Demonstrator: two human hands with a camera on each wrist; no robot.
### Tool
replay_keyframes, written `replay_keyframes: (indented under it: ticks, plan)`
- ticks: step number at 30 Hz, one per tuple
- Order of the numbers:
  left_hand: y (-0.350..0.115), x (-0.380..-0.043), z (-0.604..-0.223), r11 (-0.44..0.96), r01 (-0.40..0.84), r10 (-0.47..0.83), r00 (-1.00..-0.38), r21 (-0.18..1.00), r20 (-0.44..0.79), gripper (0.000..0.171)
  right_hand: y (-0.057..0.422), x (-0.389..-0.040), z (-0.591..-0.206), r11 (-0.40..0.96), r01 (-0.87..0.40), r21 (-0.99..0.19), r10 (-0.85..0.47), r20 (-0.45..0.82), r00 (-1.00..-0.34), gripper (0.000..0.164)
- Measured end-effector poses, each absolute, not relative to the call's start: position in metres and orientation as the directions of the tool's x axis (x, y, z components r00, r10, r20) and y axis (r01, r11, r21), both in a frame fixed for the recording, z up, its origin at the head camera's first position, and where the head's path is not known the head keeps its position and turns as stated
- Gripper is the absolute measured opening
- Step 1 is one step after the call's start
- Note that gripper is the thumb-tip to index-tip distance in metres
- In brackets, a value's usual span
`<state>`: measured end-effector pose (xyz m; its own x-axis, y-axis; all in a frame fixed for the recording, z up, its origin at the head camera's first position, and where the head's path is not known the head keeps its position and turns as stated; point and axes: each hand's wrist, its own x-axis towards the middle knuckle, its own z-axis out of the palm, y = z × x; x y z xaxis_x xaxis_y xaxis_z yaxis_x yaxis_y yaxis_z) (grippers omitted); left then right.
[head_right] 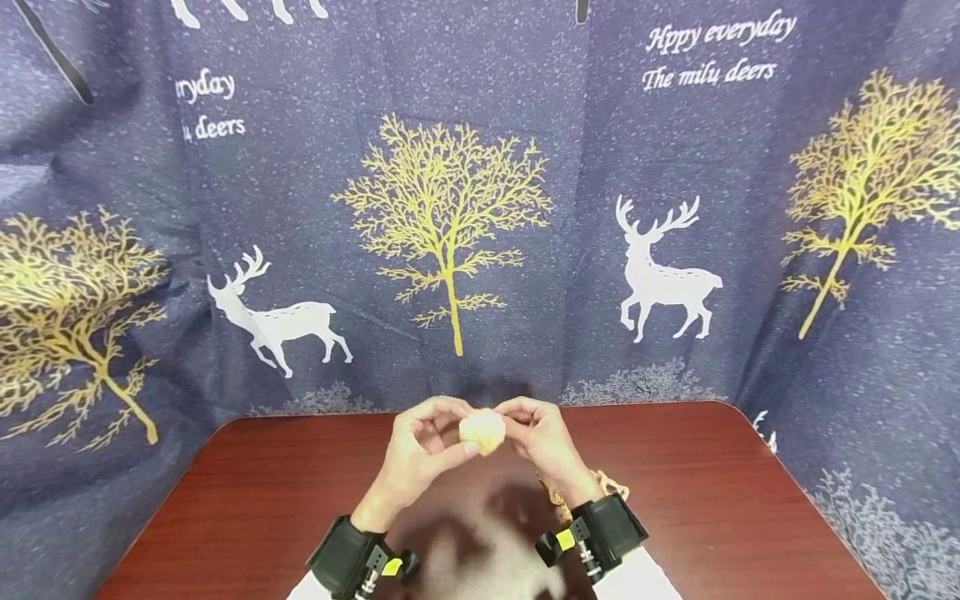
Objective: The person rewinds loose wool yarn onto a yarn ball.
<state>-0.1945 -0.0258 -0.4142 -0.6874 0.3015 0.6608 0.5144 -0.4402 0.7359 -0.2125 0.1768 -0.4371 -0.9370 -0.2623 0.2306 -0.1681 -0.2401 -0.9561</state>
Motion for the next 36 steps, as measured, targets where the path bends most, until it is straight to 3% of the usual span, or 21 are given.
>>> replay_keyframes:
  ticks: [3,6,9,12,15,19,23,28,32,36]
  plan:
    - [-0.020,-0.196,-0.410,-0.407,0.590,0.096,-0.731,0.697,0.676,0.037,0.172,-0.209,-0.444,-0.193,-0.154,-0.969,-0.214,0.194,-0.957,0.007]
    - [-0.017,-0.199,-0.408,-0.308,0.631,-0.077,-0.762,0.712,0.643,0.037,0.169,-0.204,-0.450,-0.068,-0.188,-0.980,-0.164,0.197,-0.967,0.012]
    - [-0.018,-0.205,-0.411,-0.130,0.669,-0.178,-0.742,0.732,0.646,0.035,0.170,-0.197,-0.454,0.110,-0.277,-0.955,-0.148,0.260,-0.954,0.012]
    - [-0.022,-0.211,-0.420,0.110,0.692,-0.172,-0.694,0.713,0.699,0.032,0.174,-0.188,-0.451,0.281,-0.363,-0.888,-0.178,0.324,-0.929,0.006]
    - [-0.027,-0.215,-0.429,0.332,0.696,-0.081,-0.652,0.637,0.754,0.030,0.178,-0.180,-0.440,0.397,-0.451,-0.799,-0.255,0.376,-0.891,0.008]
    - [-0.032,-0.214,-0.438,0.491,0.666,0.085,-0.678,0.561,0.730,0.033,0.186,-0.176,-0.422,0.440,-0.510,-0.739,-0.345,0.385,-0.856,0.009]
    - [-0.033,-0.210,-0.445,0.491,0.616,0.202,-0.768,0.616,0.608,0.033,0.194,-0.181,-0.410,0.336,-0.471,-0.816,-0.355,0.353,-0.865,0.006]
    - [-0.032,-0.205,-0.448,0.306,0.519,0.334,-0.844,0.798,0.420,0.029,0.203,-0.190,-0.409,0.089,-0.365,-0.927,-0.310,0.323,-0.894,0.011]
    - [-0.032,-0.202,-0.449,0.178,0.432,0.442,-0.838,0.884,0.320,0.027,0.208,-0.198,-0.417,-0.120,-0.296,-0.948,-0.280,0.319,-0.905,0.012]
    - [-0.032,-0.198,-0.446,0.034,0.382,0.553,-0.777,0.924,0.301,0.027,0.209,-0.207,-0.428,-0.310,-0.236,-0.921,-0.289,0.328,-0.899,0.023]
